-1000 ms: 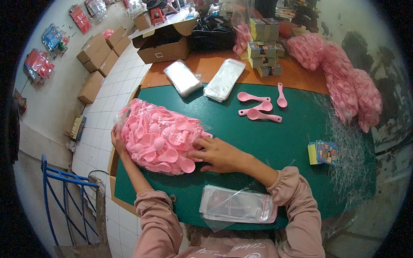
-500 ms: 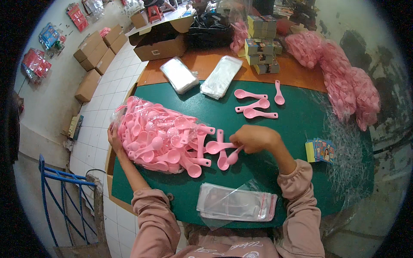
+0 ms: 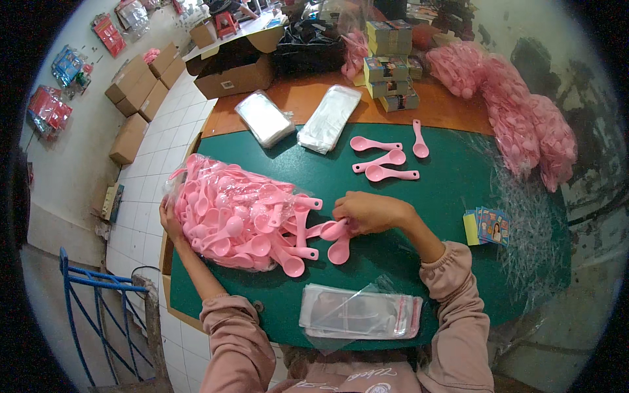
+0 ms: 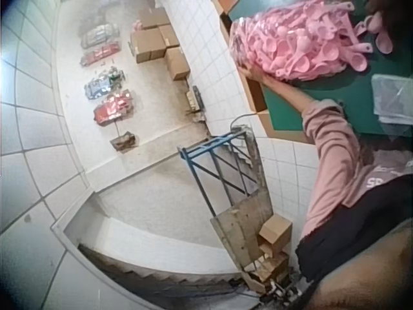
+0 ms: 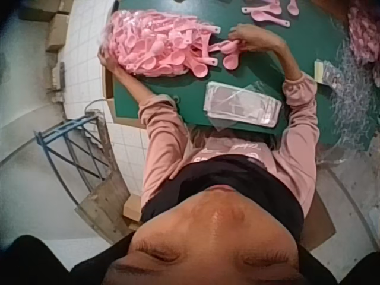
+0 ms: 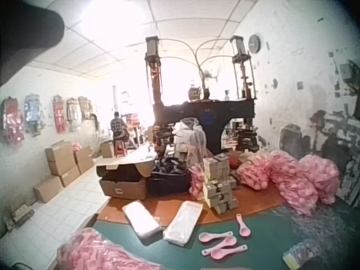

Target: The person unpacks pink plastic spoons from a large bag and places them on a green table. They then pick up individual spoons, place them into small clear plastic bags with yellow paper inserts, and seal the bags. The person repeats this process for several spoons.

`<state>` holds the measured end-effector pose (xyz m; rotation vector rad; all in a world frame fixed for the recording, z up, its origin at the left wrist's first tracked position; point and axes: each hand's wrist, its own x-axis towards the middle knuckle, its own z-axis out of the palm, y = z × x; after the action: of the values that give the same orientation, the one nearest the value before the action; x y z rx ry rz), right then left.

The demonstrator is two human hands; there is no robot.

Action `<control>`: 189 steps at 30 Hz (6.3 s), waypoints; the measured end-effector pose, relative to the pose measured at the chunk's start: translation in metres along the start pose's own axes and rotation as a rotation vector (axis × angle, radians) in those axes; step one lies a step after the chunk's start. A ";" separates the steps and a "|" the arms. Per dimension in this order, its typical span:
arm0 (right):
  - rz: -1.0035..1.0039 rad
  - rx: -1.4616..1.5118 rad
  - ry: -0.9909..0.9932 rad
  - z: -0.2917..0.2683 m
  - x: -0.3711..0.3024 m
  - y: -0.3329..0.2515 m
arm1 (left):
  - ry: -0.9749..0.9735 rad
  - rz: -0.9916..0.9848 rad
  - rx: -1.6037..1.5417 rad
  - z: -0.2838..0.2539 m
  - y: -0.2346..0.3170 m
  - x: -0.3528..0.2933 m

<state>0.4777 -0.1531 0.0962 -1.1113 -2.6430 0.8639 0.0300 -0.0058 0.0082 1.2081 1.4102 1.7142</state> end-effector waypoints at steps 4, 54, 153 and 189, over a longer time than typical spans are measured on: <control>0.120 0.280 0.063 -0.023 -0.018 0.016 | 0.019 0.002 0.032 -0.005 0.000 0.002; 0.080 -0.092 0.345 0.007 0.000 0.010 | 0.019 -0.004 0.054 -0.006 -0.003 0.009; -0.014 0.069 0.511 0.035 0.053 -0.019 | -0.029 0.038 0.102 -0.003 -0.011 0.008; -0.009 -0.213 0.246 0.038 0.057 -0.043 | -0.123 -0.078 -0.357 0.017 0.028 -0.014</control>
<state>0.3976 -0.1549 0.0838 -1.1667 -2.5724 0.4183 0.0534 -0.0186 0.0314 1.0267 1.0118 1.7157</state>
